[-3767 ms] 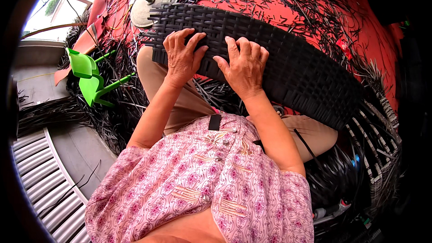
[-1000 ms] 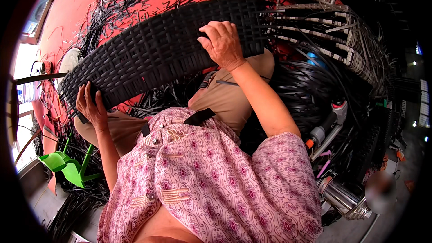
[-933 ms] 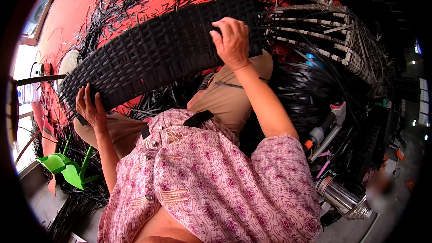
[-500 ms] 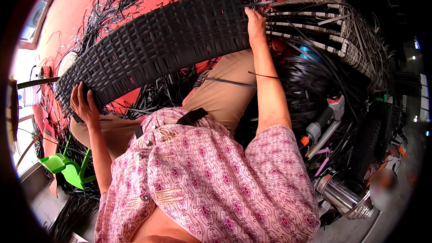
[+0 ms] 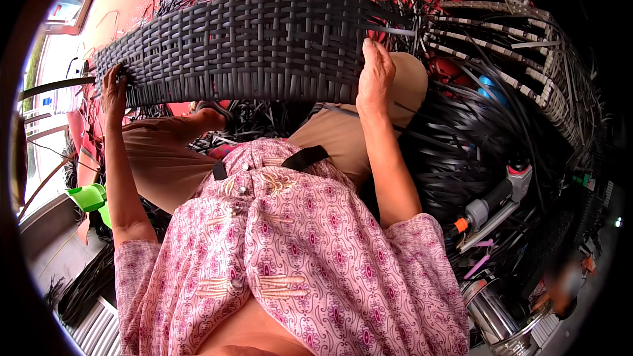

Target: The person sits cross-legged on the floor and weaves a black mat by hand. They interlace thin black plastic strips into a woven pattern, periodically adjusting the mat's position and pulling the strips tight to maintain tension.

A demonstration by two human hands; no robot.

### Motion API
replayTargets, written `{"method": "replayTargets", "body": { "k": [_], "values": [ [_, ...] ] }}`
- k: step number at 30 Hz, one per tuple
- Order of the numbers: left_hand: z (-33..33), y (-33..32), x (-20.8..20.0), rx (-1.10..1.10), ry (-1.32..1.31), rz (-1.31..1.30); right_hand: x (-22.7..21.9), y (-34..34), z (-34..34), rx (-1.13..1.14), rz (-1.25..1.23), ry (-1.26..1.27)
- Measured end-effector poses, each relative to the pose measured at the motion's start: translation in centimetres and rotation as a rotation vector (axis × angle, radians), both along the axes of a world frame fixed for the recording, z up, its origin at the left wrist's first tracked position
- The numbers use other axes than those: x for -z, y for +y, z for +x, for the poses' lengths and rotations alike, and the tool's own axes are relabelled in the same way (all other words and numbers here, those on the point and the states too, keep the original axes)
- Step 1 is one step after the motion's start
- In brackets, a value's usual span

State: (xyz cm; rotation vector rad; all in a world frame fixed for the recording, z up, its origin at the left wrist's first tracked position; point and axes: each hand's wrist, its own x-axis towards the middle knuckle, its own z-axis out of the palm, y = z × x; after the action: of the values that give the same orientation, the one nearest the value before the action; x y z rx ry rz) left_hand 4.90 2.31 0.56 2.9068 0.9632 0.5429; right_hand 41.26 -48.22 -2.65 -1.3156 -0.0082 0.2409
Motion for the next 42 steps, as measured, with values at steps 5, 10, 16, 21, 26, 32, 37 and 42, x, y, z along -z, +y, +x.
{"method": "replayTargets", "body": {
  "k": [5, 10, 16, 21, 26, 32, 37, 42],
  "values": [
    [10.9, -15.4, -3.1, 0.101, -0.302, 0.051, -1.5, -2.0, 0.0, -0.043, -0.350, -0.299],
    [18.6, -28.8, -3.3, 0.536, -0.344, -0.048, -4.8, -2.4, -0.8, 0.067, -0.844, -1.103],
    [19.0, -29.4, -1.4, 0.544, -0.354, -0.011, -6.4, -2.4, -0.9, -0.220, -0.864, -1.175],
    [18.8, -29.6, -1.2, 0.528, -0.364, -0.001, -7.0, -2.5, -0.3, -0.318, -0.936, -1.189],
    [19.0, -29.5, -1.5, 0.531, -0.357, -0.003, -7.7, -2.6, 0.5, -0.399, -0.972, -1.339],
    [18.9, -29.6, -1.4, 0.529, -0.349, 0.008, -8.3, -2.2, 1.0, -0.480, -1.034, -1.483],
    [19.0, -29.4, -1.3, 0.534, -0.352, -0.007, -8.6, -2.1, 1.9, -0.526, -1.041, -1.527],
    [19.0, -29.5, -1.2, 0.527, -0.348, -0.006, -8.2, -2.3, 1.6, -0.542, -1.002, -1.266]
  ]
}}
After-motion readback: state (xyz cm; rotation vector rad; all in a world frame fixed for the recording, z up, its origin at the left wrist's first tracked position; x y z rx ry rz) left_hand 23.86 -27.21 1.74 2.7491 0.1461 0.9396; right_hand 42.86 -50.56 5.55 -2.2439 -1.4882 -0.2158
